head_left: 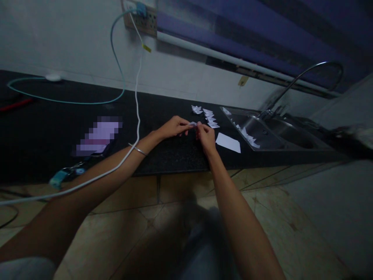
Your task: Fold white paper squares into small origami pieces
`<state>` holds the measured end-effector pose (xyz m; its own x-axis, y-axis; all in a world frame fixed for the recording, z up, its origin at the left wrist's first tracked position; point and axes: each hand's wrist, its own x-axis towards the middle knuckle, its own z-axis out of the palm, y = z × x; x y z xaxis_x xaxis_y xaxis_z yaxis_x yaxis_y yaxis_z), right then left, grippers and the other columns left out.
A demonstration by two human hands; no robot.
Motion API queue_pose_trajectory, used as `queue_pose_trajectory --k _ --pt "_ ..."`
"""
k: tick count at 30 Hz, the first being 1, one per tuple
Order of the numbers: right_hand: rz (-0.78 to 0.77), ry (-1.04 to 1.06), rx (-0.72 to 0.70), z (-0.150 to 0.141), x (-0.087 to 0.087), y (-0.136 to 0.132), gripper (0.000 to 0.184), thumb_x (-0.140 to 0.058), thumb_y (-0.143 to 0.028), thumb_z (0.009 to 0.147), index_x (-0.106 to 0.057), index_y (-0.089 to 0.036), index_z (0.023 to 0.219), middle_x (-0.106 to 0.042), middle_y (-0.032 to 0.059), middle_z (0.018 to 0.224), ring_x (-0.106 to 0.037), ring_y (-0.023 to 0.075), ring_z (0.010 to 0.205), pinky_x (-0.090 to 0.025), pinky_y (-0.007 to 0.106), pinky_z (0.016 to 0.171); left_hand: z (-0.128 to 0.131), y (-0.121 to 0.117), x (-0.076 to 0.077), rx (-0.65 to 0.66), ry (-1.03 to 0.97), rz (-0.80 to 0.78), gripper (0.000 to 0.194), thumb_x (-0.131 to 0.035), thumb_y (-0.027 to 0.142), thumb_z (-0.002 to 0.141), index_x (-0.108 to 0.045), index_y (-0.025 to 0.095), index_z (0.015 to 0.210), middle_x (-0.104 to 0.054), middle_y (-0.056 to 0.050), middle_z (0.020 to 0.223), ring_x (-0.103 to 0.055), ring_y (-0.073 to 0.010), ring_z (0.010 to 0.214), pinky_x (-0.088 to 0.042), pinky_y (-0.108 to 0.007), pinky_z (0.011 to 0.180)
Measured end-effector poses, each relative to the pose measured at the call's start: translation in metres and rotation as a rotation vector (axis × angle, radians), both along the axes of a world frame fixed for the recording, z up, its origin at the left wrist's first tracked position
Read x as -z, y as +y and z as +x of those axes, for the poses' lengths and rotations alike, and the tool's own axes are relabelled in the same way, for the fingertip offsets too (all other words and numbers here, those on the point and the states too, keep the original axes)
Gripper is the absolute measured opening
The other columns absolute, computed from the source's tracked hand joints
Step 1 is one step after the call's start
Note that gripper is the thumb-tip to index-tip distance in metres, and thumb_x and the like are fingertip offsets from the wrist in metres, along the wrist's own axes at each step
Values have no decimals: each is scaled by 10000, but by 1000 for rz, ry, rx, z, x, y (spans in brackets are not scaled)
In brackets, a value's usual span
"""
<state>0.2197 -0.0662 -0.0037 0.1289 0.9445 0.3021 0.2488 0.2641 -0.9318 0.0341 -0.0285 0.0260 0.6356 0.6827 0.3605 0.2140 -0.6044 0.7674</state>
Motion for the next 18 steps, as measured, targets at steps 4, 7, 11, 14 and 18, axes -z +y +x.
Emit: queue_pose_trajectory --k 4,7,11,14,18 --pt "-32 191 -25 -3 -4 -4 369 -654 -554 827 -652 -194 741 -631 -5 644 -541 100 526 -442 234 511 1 0 1 28 -23 6 279 -623 373 930 -775 142 891 -717 -30 692 -594 -90 547 -401 -186 512" --pt "-46 325 -50 -3 -5 -5 246 -702 -438 779 -677 -193 788 -672 -1 681 -607 106 582 -499 227 556 2 0 1 8 -97 -17 300 -695 353 869 -770 172 1097 -785 -67 951 -693 -151 814 -499 -226 685" --pt "-54 372 -43 -2 -6 -5 203 -724 -347 709 -703 -188 833 -680 -11 667 -625 110 598 -520 226 577 3 2 1 -30 -115 -91 367 -665 392 890 -749 153 1155 -782 -92 975 -677 -146 780 -493 -233 657" --pt "-55 361 -34 -3 -8 -7 222 -745 -308 657 -699 -188 838 -692 -15 668 -641 123 616 -528 234 591 4 6 5 -12 -169 -109 377 -687 356 865 -728 127 1162 -770 -111 1042 -684 -154 819 -515 -244 684" --pt "-60 340 -18 -5 -10 -7 238 -737 -312 647 -686 -195 849 -694 -15 670 -657 146 639 -539 258 610 5 13 11 -21 -230 -196 457 -718 257 835 -647 143 1271 -771 -94 1005 -686 -130 738 -529 -241 670"
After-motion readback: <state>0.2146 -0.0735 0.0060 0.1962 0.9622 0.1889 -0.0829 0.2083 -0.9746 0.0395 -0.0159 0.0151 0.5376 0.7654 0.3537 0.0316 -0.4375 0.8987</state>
